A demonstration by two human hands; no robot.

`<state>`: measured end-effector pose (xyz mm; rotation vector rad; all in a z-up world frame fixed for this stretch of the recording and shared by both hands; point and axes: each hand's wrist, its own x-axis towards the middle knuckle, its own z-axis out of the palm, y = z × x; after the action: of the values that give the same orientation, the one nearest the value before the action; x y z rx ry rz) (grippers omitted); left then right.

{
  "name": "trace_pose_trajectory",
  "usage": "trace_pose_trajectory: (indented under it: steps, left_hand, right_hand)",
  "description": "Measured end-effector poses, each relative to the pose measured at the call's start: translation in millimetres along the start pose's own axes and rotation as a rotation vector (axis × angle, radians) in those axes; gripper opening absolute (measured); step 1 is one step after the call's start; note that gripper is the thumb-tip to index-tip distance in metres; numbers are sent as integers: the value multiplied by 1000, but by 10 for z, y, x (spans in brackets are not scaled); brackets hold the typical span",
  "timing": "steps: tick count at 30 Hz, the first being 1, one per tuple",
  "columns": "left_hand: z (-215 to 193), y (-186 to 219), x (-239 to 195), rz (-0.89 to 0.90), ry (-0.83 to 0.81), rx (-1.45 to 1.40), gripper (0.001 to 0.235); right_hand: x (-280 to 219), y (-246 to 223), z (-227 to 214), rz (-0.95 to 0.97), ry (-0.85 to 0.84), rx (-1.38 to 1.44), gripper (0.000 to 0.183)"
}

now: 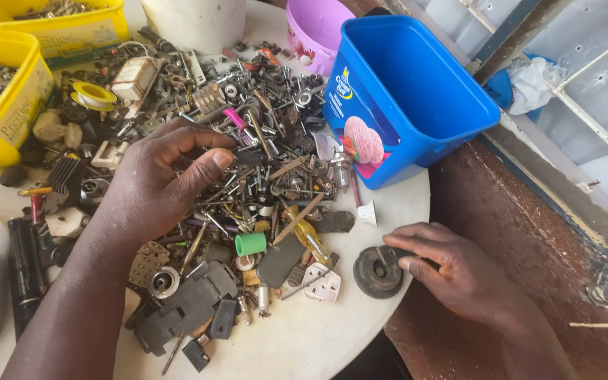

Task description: Sorting and inspecting miscellaneous metal and electronic scrap parts on a table

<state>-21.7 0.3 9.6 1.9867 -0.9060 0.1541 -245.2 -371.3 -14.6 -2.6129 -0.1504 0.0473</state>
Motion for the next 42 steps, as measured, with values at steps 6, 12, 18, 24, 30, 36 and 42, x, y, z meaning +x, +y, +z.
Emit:
trace_pose_trajectory:
  steps: [6, 12, 18, 24, 30, 36, 42]
  left_hand:
    - [8, -8, -1, -6, -1, -5, 32]
    - [-6, 8, 5, 0, 2, 6, 33]
    - [7, 1, 8, -18, 1, -15, 34]
    - [6, -41, 7, 29, 1, -1, 31]
    - [14, -40, 11, 21, 2, -14, 30]
    - [6, -13, 13, -1, 2, -14, 31]
    - [9, -22, 14, 36, 13, -14, 33]
  right_hand:
    - [16, 173, 98, -28, 81, -148, 36]
    - [105, -60, 255, 506, 309, 478, 36]
    - [313, 261, 395, 415, 496, 1222, 42]
    - [361, 148, 320, 376, 453, 1230, 57]
    - [356, -71, 365, 294, 429, 959, 65]
    - [390, -204, 307, 282, 427, 925, 67]
    - [419, -265, 282, 324, 429, 980, 68]
